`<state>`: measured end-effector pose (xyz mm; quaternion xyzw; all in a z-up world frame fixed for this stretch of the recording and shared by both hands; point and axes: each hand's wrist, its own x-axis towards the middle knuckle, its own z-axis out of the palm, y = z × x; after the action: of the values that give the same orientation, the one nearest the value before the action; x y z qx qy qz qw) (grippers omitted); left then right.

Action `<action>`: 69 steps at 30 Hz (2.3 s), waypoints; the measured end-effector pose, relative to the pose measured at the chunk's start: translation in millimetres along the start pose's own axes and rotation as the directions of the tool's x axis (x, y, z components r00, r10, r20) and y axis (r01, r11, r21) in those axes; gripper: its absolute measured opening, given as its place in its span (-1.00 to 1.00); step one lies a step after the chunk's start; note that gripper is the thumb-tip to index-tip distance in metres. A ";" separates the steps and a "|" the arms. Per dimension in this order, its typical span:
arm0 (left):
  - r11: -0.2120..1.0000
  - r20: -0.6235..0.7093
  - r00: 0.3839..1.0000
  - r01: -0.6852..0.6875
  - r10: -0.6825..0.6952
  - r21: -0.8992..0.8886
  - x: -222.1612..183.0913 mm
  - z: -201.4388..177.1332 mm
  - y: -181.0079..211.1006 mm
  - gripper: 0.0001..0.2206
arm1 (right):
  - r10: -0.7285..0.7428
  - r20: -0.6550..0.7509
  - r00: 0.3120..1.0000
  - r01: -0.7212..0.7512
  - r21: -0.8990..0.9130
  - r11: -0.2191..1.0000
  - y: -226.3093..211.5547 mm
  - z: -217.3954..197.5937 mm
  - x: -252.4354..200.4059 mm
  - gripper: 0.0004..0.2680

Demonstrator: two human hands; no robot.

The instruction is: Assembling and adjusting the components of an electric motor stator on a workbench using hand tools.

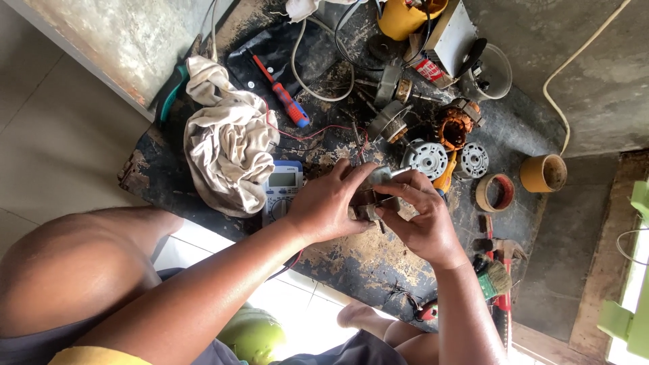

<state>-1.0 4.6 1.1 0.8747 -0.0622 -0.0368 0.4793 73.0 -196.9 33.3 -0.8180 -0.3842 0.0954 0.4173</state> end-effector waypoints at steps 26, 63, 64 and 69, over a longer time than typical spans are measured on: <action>0.999 0.029 0.999 0.033 -0.034 0.014 0.0 -4.7 6.3 -0.10 | -0.039 -0.019 0.999 0.038 -0.022 0.999 0.9 3.5 0.0 -0.73; 0.940 -0.175 0.971 0.206 -0.163 0.270 -2.7 34.6 38.9 -0.21 | 0.106 -0.403 0.909 -0.161 -0.104 0.981 -10.4 -16.2 -70.7 -0.75; 0.940 -0.168 0.973 0.199 -0.156 0.278 -2.4 32.3 40.6 -0.21 | 0.109 -0.413 0.904 -0.165 -0.100 0.981 -11.1 -16.1 -70.8 -0.75; 0.944 -0.140 0.970 0.226 -0.196 0.240 -10.9 24.6 51.3 -0.15 | 0.126 -0.395 0.910 -0.170 -0.078 0.982 -10.2 -12.3 -77.7 -0.74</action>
<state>-18.6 -41.7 31.1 0.9311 0.0553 -0.0295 0.3593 19.8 -255.8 35.9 -0.8694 -0.2353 -0.0588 0.4306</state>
